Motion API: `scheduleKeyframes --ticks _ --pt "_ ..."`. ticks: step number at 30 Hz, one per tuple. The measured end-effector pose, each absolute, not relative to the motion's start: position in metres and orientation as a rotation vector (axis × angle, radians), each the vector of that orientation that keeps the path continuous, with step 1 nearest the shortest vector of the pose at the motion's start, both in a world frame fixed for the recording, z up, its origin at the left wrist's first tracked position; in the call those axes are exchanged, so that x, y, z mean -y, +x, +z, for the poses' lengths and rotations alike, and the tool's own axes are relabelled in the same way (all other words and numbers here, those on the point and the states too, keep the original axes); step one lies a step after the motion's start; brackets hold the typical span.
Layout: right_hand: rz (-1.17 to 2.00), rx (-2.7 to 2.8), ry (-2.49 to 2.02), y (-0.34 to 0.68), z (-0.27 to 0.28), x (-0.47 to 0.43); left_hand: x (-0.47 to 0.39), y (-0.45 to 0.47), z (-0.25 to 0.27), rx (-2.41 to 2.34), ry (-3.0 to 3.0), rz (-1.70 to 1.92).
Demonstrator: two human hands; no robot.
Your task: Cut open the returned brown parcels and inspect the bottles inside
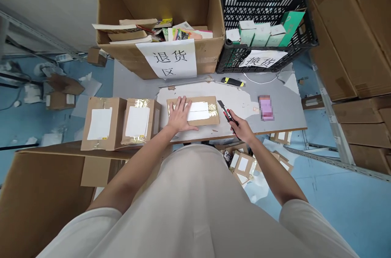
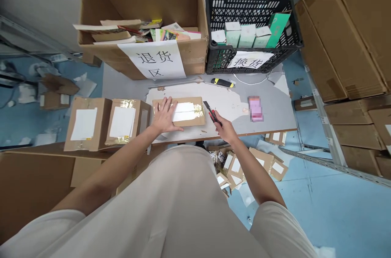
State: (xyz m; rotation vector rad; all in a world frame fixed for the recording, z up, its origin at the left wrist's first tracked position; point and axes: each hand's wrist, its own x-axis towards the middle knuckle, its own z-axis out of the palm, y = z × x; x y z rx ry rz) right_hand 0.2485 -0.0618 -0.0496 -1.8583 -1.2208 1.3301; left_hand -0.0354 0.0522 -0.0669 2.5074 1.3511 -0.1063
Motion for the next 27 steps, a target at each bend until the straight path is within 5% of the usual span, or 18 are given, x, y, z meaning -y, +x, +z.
scheduleKeyframes --ticks 22,27 --pt "1.551 1.702 -1.81 0.283 -0.027 0.055 -0.051 -0.032 -0.068 -1.388 2.423 -0.04" --pt "1.366 1.958 -1.813 0.282 -0.018 0.065 -0.051 -0.032 -0.069 -1.38 2.398 -0.037"
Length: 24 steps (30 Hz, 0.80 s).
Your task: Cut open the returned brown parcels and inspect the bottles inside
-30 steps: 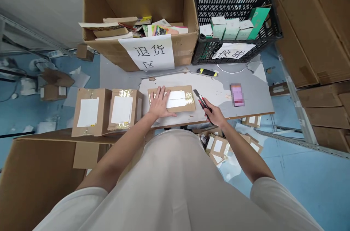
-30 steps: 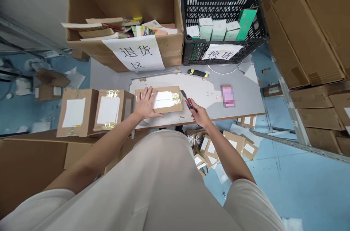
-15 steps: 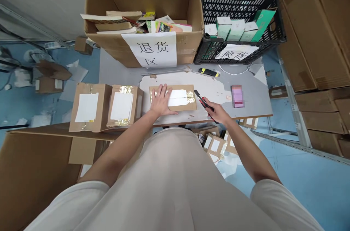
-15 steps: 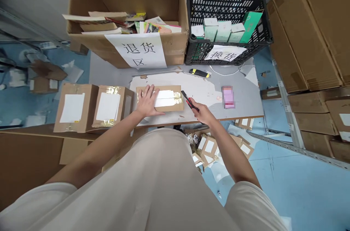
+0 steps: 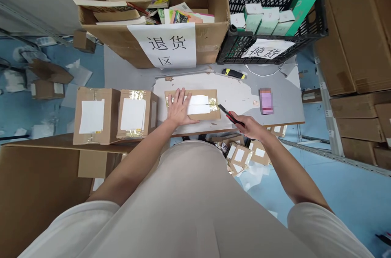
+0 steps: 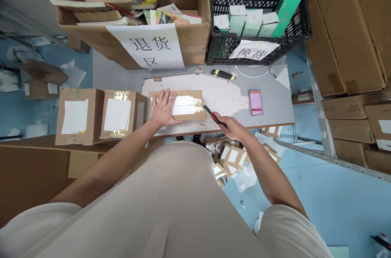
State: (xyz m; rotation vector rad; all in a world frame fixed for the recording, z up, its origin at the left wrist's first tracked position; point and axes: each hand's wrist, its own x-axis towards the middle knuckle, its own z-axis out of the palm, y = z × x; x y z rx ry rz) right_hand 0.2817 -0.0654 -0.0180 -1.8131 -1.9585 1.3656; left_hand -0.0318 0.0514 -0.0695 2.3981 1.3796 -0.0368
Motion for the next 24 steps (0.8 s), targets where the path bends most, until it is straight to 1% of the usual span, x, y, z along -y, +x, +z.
scheduleKeyframes --ticks 9,14,17,20,24 --pt "1.331 2.013 -1.873 0.27 -0.009 0.086 -0.051 -0.031 -0.068 -1.358 2.409 -0.053" --pt "1.312 1.889 -1.919 0.258 -0.012 0.112 -0.051 -0.032 -0.07 -1.348 2.433 -0.06" --pt "1.274 1.612 -1.965 0.261 -0.014 0.124 -0.049 -0.032 -0.068 -1.339 2.451 -0.074" --pt "1.213 1.14 -1.918 0.257 -0.024 0.122 -0.049 -0.034 -0.064 -1.326 2.459 -0.035" --pt "1.229 0.542 -1.674 0.216 -0.052 0.103 -0.071 -0.051 -0.062 -1.548 2.341 0.226"
